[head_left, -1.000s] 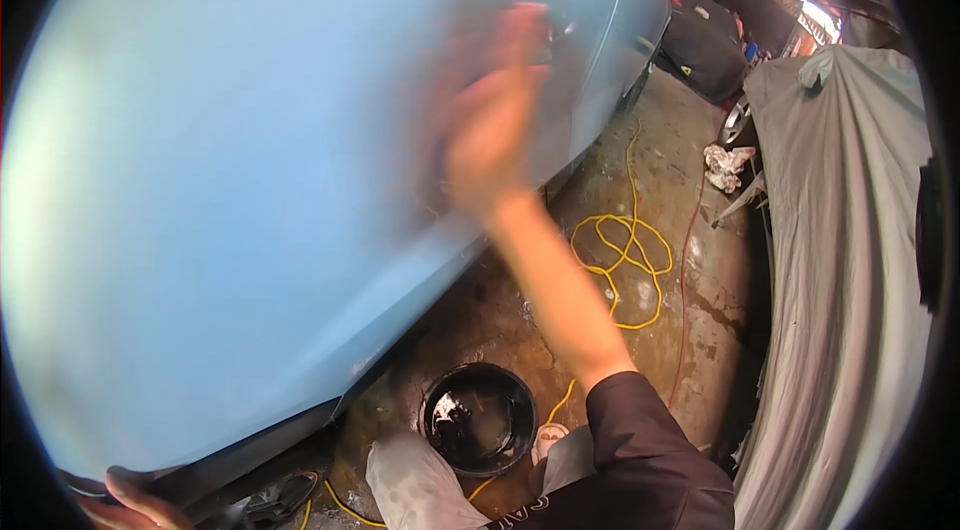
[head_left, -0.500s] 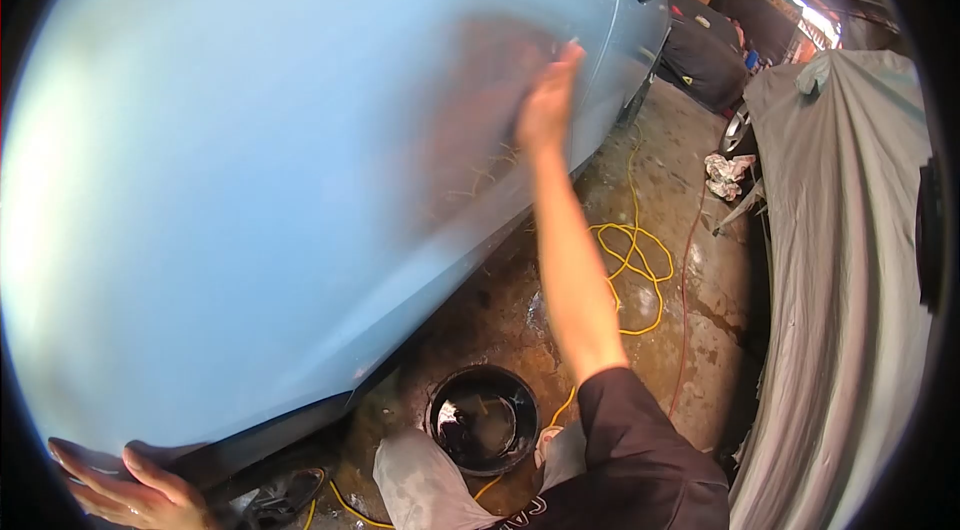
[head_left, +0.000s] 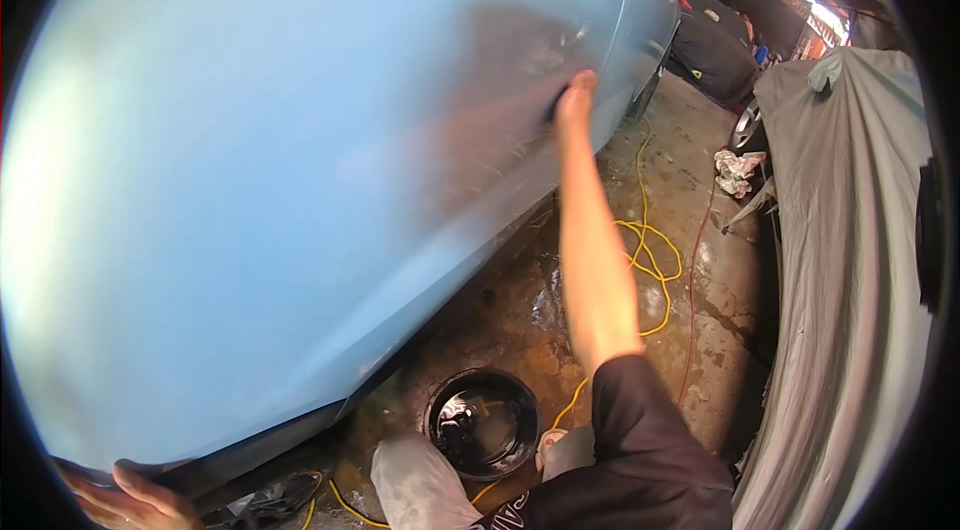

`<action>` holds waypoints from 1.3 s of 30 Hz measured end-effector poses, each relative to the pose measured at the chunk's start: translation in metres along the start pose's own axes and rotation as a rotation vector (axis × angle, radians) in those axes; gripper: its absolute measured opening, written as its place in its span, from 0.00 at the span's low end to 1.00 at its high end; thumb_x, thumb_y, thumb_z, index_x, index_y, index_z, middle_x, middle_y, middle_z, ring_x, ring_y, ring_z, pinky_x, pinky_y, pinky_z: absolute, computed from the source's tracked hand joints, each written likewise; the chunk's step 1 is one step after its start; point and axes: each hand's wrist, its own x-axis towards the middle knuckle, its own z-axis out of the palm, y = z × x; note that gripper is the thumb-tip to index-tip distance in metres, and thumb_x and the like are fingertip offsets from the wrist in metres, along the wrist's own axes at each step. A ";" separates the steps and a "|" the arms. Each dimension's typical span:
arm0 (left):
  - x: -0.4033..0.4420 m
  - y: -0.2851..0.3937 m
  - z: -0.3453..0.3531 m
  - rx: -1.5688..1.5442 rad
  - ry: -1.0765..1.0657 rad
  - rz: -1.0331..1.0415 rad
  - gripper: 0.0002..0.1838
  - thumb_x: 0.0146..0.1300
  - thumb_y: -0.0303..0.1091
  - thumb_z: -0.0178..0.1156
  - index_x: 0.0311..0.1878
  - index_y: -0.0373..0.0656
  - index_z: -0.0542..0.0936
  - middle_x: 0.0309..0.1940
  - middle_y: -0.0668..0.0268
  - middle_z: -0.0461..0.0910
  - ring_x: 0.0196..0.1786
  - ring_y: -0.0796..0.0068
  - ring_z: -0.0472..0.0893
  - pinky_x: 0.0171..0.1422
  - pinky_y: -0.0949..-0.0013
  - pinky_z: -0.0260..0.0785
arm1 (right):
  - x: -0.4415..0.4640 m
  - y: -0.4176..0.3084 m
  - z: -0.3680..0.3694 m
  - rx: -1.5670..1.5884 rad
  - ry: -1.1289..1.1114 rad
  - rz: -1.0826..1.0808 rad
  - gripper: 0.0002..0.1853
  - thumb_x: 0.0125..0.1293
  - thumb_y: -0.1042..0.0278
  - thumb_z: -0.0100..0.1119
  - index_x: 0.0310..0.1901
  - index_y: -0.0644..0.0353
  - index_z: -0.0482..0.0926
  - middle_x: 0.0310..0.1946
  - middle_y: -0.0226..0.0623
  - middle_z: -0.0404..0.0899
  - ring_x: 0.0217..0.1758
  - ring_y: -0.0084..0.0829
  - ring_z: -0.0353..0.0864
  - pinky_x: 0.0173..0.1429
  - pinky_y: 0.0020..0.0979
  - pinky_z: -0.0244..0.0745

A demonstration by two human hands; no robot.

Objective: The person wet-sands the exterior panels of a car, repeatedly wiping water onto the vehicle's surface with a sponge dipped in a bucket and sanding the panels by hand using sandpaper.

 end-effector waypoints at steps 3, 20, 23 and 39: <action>-0.017 -0.020 0.008 0.019 -0.039 -0.020 0.35 0.76 0.62 0.39 0.76 0.52 0.64 0.69 0.57 0.70 0.68 0.58 0.70 0.70 0.50 0.62 | -0.102 -0.004 0.047 -0.223 -0.101 -0.475 0.37 0.81 0.47 0.32 0.79 0.62 0.37 0.81 0.52 0.36 0.84 0.50 0.34 0.83 0.47 0.25; 0.034 0.048 -0.027 -0.086 -0.065 0.003 0.40 0.76 0.64 0.30 0.79 0.43 0.54 0.80 0.45 0.45 0.81 0.44 0.46 0.80 0.36 0.42 | 0.020 0.003 0.005 -0.544 0.079 -0.464 0.35 0.80 0.51 0.35 0.78 0.66 0.44 0.80 0.54 0.42 0.84 0.46 0.37 0.83 0.42 0.36; 0.035 0.048 -0.030 -0.069 -0.100 -0.033 0.40 0.77 0.64 0.30 0.79 0.42 0.55 0.79 0.44 0.46 0.80 0.41 0.47 0.79 0.35 0.44 | 0.093 0.003 -0.013 -0.419 0.165 -0.156 0.33 0.80 0.51 0.35 0.76 0.67 0.50 0.79 0.56 0.44 0.84 0.45 0.38 0.84 0.38 0.37; 0.033 0.035 -0.023 -0.220 0.008 -0.073 0.33 0.73 0.56 0.49 0.76 0.51 0.65 0.79 0.57 0.55 0.81 0.52 0.51 0.81 0.44 0.44 | -0.025 -0.128 0.125 -0.739 -0.018 -0.730 0.36 0.79 0.50 0.34 0.76 0.72 0.49 0.80 0.56 0.41 0.84 0.51 0.36 0.83 0.51 0.36</action>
